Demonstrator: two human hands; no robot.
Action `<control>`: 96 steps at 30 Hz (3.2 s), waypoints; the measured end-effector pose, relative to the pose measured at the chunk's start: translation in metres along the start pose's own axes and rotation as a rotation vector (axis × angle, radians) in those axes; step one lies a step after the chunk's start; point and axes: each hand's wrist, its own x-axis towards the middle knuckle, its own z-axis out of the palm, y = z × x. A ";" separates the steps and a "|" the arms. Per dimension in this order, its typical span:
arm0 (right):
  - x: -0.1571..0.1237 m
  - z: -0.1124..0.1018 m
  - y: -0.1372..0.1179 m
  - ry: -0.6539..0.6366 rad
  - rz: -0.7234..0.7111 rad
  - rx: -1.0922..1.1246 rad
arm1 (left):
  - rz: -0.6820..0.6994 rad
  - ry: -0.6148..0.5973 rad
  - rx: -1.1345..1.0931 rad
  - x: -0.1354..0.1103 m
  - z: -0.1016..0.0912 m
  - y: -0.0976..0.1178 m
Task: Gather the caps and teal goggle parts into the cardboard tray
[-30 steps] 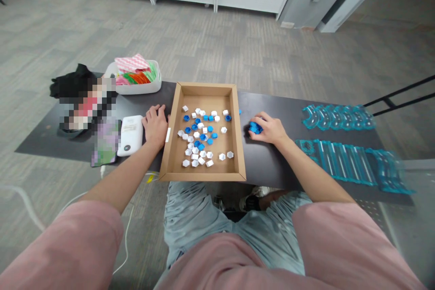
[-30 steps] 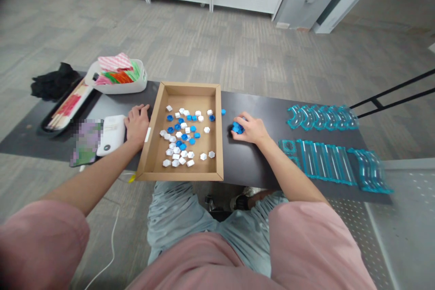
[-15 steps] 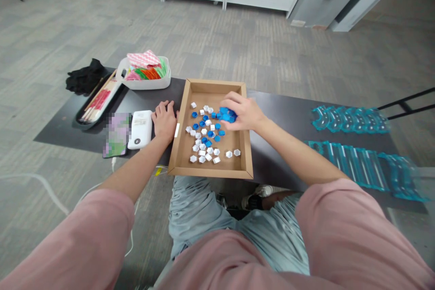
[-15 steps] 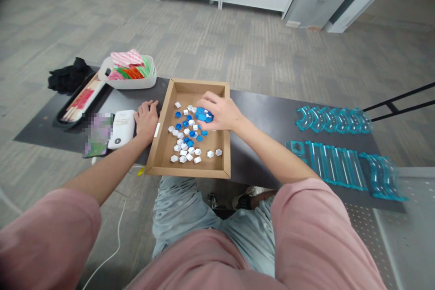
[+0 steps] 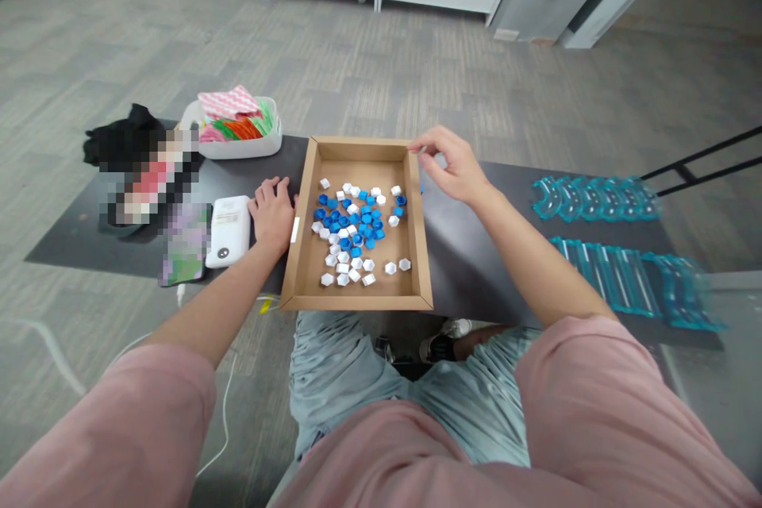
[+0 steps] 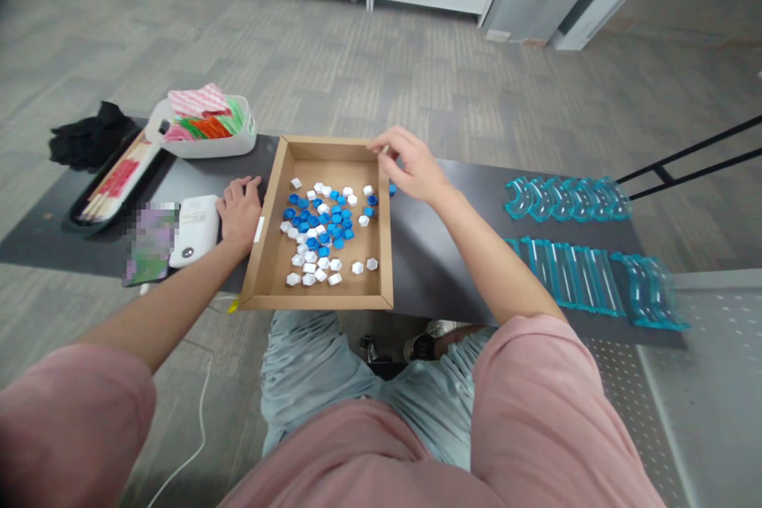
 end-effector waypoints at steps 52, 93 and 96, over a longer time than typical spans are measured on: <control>-0.228 -0.129 -0.092 -0.513 0.823 -0.763 | 0.053 -0.094 0.010 -0.055 -0.031 0.001; -0.020 0.115 -0.153 -0.383 0.159 -0.084 | 0.131 0.018 0.005 -0.049 -0.009 -0.013; -0.021 0.109 -0.136 -0.304 0.189 0.044 | 0.130 0.038 0.004 -0.048 -0.007 -0.015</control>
